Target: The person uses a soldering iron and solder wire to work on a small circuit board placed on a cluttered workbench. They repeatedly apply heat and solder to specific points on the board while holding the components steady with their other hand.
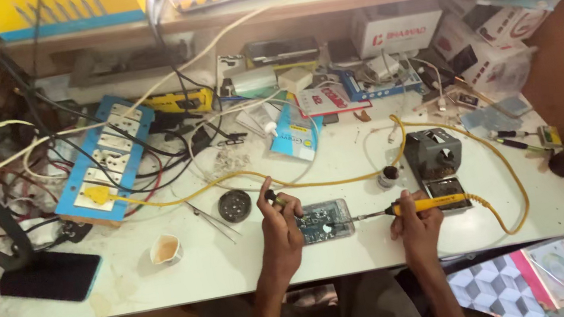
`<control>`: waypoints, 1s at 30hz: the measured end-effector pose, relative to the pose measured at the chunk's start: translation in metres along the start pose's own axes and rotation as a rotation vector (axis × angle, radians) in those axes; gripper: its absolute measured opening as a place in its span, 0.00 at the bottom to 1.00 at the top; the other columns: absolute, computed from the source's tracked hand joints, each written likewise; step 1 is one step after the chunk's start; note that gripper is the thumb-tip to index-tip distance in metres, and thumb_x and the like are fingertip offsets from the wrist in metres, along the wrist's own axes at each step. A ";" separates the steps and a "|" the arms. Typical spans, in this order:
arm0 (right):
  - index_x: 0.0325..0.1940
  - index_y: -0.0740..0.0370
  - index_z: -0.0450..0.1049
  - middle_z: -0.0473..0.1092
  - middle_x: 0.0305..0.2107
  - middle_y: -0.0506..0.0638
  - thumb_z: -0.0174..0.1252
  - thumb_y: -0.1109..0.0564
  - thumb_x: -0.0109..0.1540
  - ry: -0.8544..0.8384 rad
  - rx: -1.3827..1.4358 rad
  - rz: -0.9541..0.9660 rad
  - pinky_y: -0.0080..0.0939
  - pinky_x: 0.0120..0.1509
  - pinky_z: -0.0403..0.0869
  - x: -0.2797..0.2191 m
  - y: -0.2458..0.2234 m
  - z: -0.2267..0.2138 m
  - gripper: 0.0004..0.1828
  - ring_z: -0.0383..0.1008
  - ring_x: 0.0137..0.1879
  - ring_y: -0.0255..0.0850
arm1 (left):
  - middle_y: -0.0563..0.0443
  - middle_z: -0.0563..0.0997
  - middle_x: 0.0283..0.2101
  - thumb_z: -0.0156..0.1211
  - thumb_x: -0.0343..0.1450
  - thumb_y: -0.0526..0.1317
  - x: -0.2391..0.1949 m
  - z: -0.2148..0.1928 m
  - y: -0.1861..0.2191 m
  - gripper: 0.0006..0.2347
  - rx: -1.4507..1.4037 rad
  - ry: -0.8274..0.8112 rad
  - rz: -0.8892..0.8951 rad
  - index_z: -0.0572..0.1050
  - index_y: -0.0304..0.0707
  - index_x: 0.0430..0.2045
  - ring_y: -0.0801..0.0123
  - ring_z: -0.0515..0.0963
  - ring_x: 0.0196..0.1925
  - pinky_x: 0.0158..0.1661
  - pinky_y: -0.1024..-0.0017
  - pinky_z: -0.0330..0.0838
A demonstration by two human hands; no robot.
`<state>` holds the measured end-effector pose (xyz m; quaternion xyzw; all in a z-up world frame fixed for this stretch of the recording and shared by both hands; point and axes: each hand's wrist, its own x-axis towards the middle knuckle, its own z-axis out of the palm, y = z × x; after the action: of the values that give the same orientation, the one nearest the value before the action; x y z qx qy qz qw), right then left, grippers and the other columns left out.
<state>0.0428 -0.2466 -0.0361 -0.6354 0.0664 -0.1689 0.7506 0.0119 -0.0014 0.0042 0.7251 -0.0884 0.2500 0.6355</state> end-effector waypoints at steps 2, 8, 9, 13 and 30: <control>0.30 0.63 0.65 0.63 0.18 0.45 0.54 0.53 0.70 -0.007 0.069 0.019 0.36 0.18 0.61 -0.008 0.003 -0.004 0.17 0.61 0.16 0.32 | 0.49 0.71 0.31 0.41 0.81 0.35 -0.009 0.000 -0.002 0.22 -0.016 -0.003 -0.027 0.46 0.31 0.70 0.68 0.71 0.35 0.45 0.70 0.70; 0.31 0.63 0.66 0.63 0.17 0.46 0.54 0.53 0.72 -0.072 0.077 -0.039 0.36 0.23 0.67 -0.014 0.005 -0.015 0.17 0.62 0.18 0.33 | 0.50 0.71 0.31 0.39 0.82 0.37 -0.017 0.002 -0.007 0.19 -0.006 -0.025 -0.063 0.48 0.31 0.67 0.70 0.71 0.34 0.43 0.72 0.69; 0.32 0.63 0.66 0.63 0.17 0.46 0.54 0.53 0.72 -0.066 0.088 -0.019 0.36 0.23 0.67 -0.013 0.007 -0.013 0.17 0.61 0.18 0.33 | 0.50 0.71 0.32 0.39 0.82 0.38 -0.017 0.000 -0.008 0.19 -0.019 -0.029 -0.038 0.48 0.31 0.68 0.70 0.71 0.35 0.44 0.72 0.69; 0.31 0.63 0.66 0.63 0.16 0.47 0.53 0.53 0.71 0.002 0.084 0.044 0.37 0.23 0.67 -0.009 0.004 -0.009 0.17 0.63 0.17 0.34 | 0.49 0.70 0.32 0.39 0.82 0.38 -0.011 0.000 -0.002 0.19 -0.024 -0.024 -0.069 0.48 0.31 0.67 0.69 0.69 0.35 0.42 0.71 0.68; 0.31 0.64 0.67 0.61 0.14 0.46 0.55 0.53 0.70 -0.047 0.057 0.014 0.35 0.22 0.66 -0.015 -0.013 -0.005 0.16 0.61 0.16 0.32 | 0.49 0.71 0.30 0.40 0.80 0.32 -0.013 0.002 0.004 0.18 -0.013 0.000 -0.049 0.51 0.31 0.66 0.71 0.70 0.33 0.40 0.74 0.69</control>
<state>0.0248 -0.2480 -0.0261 -0.6171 0.0481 -0.1503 0.7709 -0.0007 -0.0060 0.0015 0.7228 -0.0723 0.2341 0.6462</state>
